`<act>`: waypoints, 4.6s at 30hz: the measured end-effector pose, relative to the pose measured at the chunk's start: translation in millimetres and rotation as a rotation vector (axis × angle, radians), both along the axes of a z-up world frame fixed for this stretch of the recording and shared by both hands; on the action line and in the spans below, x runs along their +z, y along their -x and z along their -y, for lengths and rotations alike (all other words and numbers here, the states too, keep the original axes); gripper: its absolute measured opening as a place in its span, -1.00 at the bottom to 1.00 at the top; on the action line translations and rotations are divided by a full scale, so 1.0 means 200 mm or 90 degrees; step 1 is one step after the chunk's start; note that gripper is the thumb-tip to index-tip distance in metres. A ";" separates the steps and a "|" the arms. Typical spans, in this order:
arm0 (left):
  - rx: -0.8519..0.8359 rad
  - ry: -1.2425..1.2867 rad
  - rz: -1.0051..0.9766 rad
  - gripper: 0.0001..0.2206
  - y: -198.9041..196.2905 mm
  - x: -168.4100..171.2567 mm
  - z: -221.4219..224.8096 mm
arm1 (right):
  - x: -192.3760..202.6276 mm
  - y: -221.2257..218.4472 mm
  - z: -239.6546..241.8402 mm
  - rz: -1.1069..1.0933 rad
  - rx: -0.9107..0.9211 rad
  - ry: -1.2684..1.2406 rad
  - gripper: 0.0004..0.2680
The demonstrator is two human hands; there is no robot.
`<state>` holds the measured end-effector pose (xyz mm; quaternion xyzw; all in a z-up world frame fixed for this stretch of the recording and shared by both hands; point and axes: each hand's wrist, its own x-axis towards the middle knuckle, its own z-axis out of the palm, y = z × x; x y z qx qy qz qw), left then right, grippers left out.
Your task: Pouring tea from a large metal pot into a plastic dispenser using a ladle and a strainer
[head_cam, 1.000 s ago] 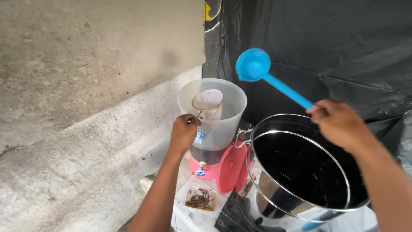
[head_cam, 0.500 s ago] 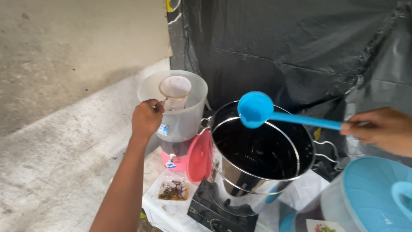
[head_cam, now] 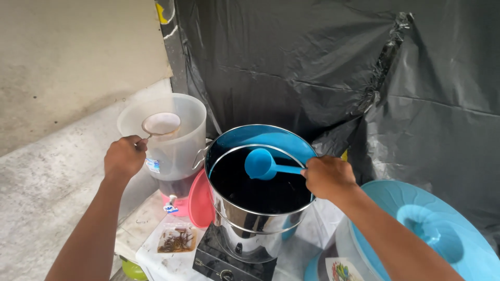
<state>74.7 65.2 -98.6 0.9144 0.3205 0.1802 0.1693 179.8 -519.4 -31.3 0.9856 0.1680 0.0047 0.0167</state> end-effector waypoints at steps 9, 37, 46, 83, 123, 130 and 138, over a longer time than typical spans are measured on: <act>-0.010 0.033 0.028 -0.67 0.13 0.04 0.08 | -0.05 -0.12 -0.29 -0.063 0.099 0.085 -0.72; -0.015 0.018 -0.012 -0.69 0.22 0.17 0.15 | -0.12 -0.07 -0.45 -0.289 0.073 0.070 -0.65; -0.016 0.011 -0.025 -0.71 0.24 0.22 0.16 | -0.18 -0.08 -0.45 -0.284 0.078 0.071 -0.64; -0.028 0.035 -0.018 -0.63 0.25 0.23 0.09 | -0.02 -0.14 -0.40 -0.275 0.041 0.117 -0.66; -0.025 0.219 0.153 -0.58 0.25 0.24 0.16 | 0.62 -0.30 0.25 -0.166 -0.181 -0.178 -0.49; -0.048 0.168 0.194 -0.64 0.21 0.13 0.17 | 0.59 -0.14 0.22 -0.137 -0.182 -0.218 -0.51; -0.012 0.113 0.114 -0.68 0.22 0.25 0.25 | 0.60 -0.30 0.38 -0.087 -0.186 -0.351 -0.47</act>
